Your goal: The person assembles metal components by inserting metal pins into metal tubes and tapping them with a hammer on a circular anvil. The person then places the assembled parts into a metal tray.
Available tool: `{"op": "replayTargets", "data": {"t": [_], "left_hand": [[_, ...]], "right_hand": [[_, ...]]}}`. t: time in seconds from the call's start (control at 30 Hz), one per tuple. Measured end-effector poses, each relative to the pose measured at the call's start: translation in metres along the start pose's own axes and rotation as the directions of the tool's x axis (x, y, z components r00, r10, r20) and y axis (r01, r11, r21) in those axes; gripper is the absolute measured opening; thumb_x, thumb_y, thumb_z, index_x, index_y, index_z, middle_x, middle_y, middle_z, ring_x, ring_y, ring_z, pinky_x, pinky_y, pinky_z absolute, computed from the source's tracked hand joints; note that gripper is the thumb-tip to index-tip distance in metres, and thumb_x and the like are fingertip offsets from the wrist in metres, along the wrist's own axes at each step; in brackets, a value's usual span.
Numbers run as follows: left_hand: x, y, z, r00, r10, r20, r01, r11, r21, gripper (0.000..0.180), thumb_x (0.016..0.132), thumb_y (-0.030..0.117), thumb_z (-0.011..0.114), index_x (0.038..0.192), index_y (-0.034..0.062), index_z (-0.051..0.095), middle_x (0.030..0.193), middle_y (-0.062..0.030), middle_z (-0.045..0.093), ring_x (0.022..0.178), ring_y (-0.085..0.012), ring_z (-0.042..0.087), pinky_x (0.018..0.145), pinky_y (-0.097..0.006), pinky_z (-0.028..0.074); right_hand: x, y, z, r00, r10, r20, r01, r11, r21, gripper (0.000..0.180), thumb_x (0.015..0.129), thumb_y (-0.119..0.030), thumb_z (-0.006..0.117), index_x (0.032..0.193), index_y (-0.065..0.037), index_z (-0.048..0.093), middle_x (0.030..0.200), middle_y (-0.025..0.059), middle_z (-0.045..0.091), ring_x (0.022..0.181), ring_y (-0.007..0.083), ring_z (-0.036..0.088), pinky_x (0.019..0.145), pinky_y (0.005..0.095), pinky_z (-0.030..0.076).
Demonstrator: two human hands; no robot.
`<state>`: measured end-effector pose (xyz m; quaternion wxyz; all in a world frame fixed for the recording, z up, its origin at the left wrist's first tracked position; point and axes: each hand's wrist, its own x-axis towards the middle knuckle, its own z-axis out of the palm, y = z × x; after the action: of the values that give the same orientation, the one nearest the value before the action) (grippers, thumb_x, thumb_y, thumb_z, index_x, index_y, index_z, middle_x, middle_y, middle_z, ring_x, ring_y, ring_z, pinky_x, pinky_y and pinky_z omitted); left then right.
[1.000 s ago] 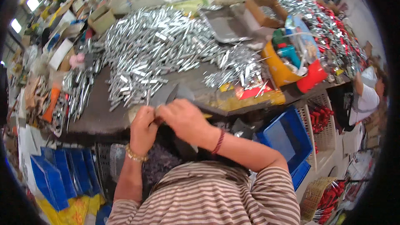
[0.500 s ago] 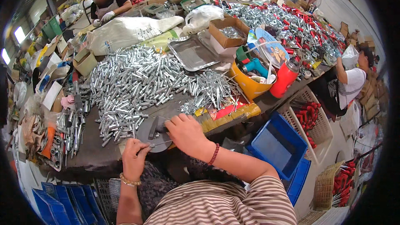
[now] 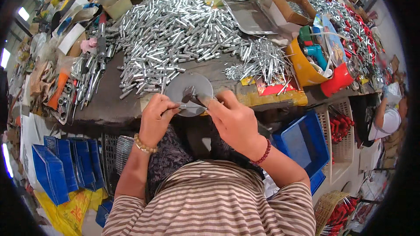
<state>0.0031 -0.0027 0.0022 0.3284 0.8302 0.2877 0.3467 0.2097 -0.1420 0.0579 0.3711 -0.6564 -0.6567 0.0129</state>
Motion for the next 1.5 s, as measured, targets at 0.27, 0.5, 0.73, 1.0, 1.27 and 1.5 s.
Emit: {"op": "replayTargets", "data": {"t": [0.27, 0.5, 0.73, 1.0, 1.27, 1.5], "left_hand": [[-0.003, 0.000, -0.001, 1.000, 0.005, -0.009, -0.005, 1.000, -0.021, 0.015, 0.081, -0.001, 0.082, 0.095, 0.0019, 0.074, 0.090, -0.0103, 0.063, 0.081, -0.0303, 0.065, 0.070, -0.040, 0.052], [-0.002, 0.003, -0.005, 0.999, -0.033, 0.038, 0.035, 0.999, -0.035, 0.014, 0.084, 0.003, 0.081, 0.097, 0.0029, 0.077, 0.090, -0.0085, 0.062, 0.082, -0.0268, 0.064, 0.071, -0.038, 0.051], [-0.007, 0.000, -0.004, 0.997, -0.072, 0.035, 0.073, 0.996, -0.050, 0.015, 0.086, 0.001, 0.079, 0.101, 0.0027, 0.079, 0.093, -0.0066, 0.059, 0.085, -0.0208, 0.061, 0.074, -0.032, 0.050], [-0.030, 0.009, 0.012, 0.978, -0.031, -0.205, 0.042, 0.998, 0.050, 0.038, 0.093, 0.003, 0.075, 0.130, 0.0050, 0.071, 0.101, -0.0061, 0.066, 0.086, -0.0160, 0.063, 0.075, -0.030, 0.051], [-0.052, 0.028, 0.036, 0.801, -0.597, 0.052, 0.438, 0.524, -0.730, 0.056, 0.108, 0.012, 0.061, 0.158, 0.0021, 0.039, 0.107, -0.0112, 0.076, 0.087, -0.0094, 0.069, 0.070, -0.022, 0.056], [-0.067, 0.030, 0.018, 0.758, -0.649, 0.073, 0.451, 0.439, -0.777, 0.057, 0.105, 0.016, 0.064, 0.156, 0.0009, 0.041, 0.107, -0.0117, 0.078, 0.090, -0.0103, 0.068, 0.076, -0.025, 0.055]], "right_hand": [[-0.016, 0.003, 0.023, 0.989, -0.134, 0.056, 0.139, 0.986, -0.093, 0.032, 0.084, -0.002, 0.073, 0.115, -0.012, 0.075, 0.095, 0.0068, 0.065, 0.073, 0.0270, 0.069, 0.063, 0.0373, 0.057], [0.013, 0.024, 0.022, 0.997, 0.015, 0.077, -0.011, 0.999, -0.053, 0.028, 0.085, -0.006, 0.074, 0.113, -0.012, 0.075, 0.094, 0.0070, 0.063, 0.083, 0.0284, 0.067, 0.069, 0.0394, 0.055], [0.009, 0.002, 0.022, 0.986, -0.086, 0.140, 0.120, 0.959, -0.256, 0.020, 0.082, -0.014, 0.080, 0.098, -0.009, 0.069, 0.091, 0.0090, 0.065, 0.089, 0.0323, 0.065, 0.073, 0.0427, 0.053], [-0.021, -0.006, 0.033, 0.929, 0.164, 0.333, -0.199, 0.977, 0.074, 0.018, 0.089, -0.016, 0.076, 0.096, -0.004, 0.064, 0.079, 0.0160, 0.069, 0.072, 0.0396, 0.067, 0.065, 0.0487, 0.052], [-0.028, -0.023, 0.034, 0.755, 0.329, 0.567, -0.599, 0.697, 0.393, 0.018, 0.094, -0.012, 0.072, 0.107, 0.000, 0.067, 0.077, 0.0171, 0.070, 0.064, 0.0322, 0.065, 0.062, 0.0397, 0.050], [-0.029, -0.046, 0.052, 0.779, 0.315, 0.543, -0.570, 0.717, 0.401, 0.017, 0.094, -0.009, 0.073, 0.107, 0.000, 0.067, 0.079, 0.0162, 0.071, 0.065, 0.0261, 0.066, 0.063, 0.0364, 0.051]]}}
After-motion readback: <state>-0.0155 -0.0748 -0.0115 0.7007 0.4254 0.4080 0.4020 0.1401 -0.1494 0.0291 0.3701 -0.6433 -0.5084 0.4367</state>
